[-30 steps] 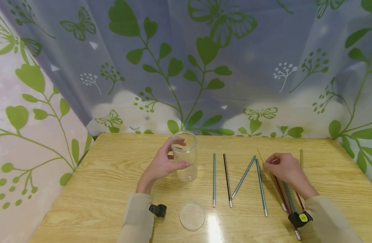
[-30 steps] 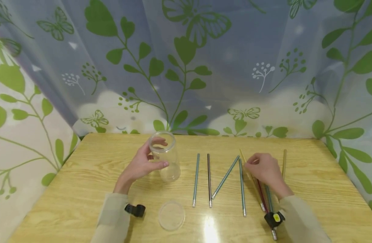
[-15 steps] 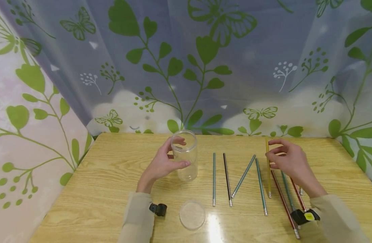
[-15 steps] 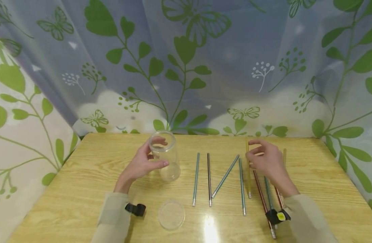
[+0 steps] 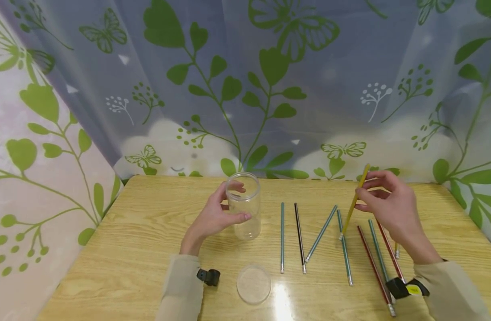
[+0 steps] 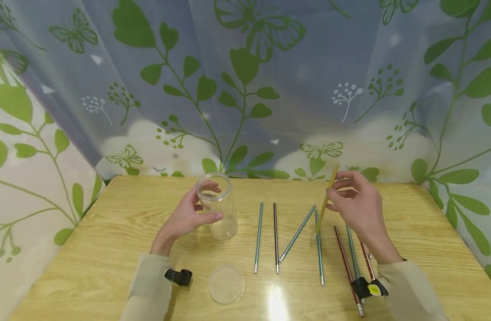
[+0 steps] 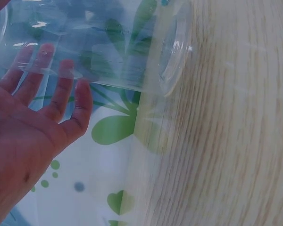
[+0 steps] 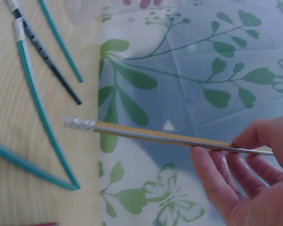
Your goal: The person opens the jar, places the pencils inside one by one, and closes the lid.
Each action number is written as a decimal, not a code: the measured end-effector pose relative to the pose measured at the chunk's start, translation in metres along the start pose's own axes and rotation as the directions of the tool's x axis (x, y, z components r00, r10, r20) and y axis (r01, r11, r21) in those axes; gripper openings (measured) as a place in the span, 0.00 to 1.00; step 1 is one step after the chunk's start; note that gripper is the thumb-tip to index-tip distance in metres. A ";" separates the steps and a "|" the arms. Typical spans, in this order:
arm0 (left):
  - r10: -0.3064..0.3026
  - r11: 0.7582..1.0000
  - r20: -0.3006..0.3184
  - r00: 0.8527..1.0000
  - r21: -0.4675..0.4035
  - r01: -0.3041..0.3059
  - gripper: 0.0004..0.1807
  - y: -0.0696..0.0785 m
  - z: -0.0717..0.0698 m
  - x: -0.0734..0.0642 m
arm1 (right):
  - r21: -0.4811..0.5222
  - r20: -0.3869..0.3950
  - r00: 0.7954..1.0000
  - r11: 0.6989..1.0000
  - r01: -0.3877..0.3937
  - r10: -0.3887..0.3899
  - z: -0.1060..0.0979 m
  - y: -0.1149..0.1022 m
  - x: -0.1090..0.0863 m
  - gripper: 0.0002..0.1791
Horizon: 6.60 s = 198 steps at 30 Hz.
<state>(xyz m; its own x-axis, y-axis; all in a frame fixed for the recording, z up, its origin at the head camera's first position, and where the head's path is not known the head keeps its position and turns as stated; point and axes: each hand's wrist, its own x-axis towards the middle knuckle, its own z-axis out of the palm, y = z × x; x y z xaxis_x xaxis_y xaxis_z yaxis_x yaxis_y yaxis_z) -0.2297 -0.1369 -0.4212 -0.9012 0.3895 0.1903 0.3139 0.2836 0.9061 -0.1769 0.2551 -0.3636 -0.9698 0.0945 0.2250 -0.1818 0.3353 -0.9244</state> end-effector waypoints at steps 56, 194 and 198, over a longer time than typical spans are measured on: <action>0.018 1.000 0.019 1.000 -0.011 -0.018 0.41 -0.002 -0.001 0.003 | 0.635 -0.239 0.953 0.712 0.300 -0.187 0.081 -0.115 0.036 0.23; 0.029 0.999 0.022 0.999 -0.021 -0.028 0.40 -0.004 -0.001 0.002 | -0.598 0.007 1.000 0.802 0.011 -0.008 -0.049 0.070 0.001 0.25; 0.034 0.999 0.024 0.999 -0.022 -0.033 0.40 -0.004 -0.001 0.002 | -0.611 -0.007 0.998 0.790 -0.049 0.056 -0.063 0.081 0.005 0.27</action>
<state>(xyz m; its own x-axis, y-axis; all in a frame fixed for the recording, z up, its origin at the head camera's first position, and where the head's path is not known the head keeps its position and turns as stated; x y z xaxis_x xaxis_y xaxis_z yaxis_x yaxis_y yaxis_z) -0.2331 -0.1379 -0.4237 -0.8826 0.4198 0.2117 0.3371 0.2509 0.9074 -0.1858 0.3416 -0.4181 -0.9773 0.1195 0.1749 0.0030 0.8334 -0.5527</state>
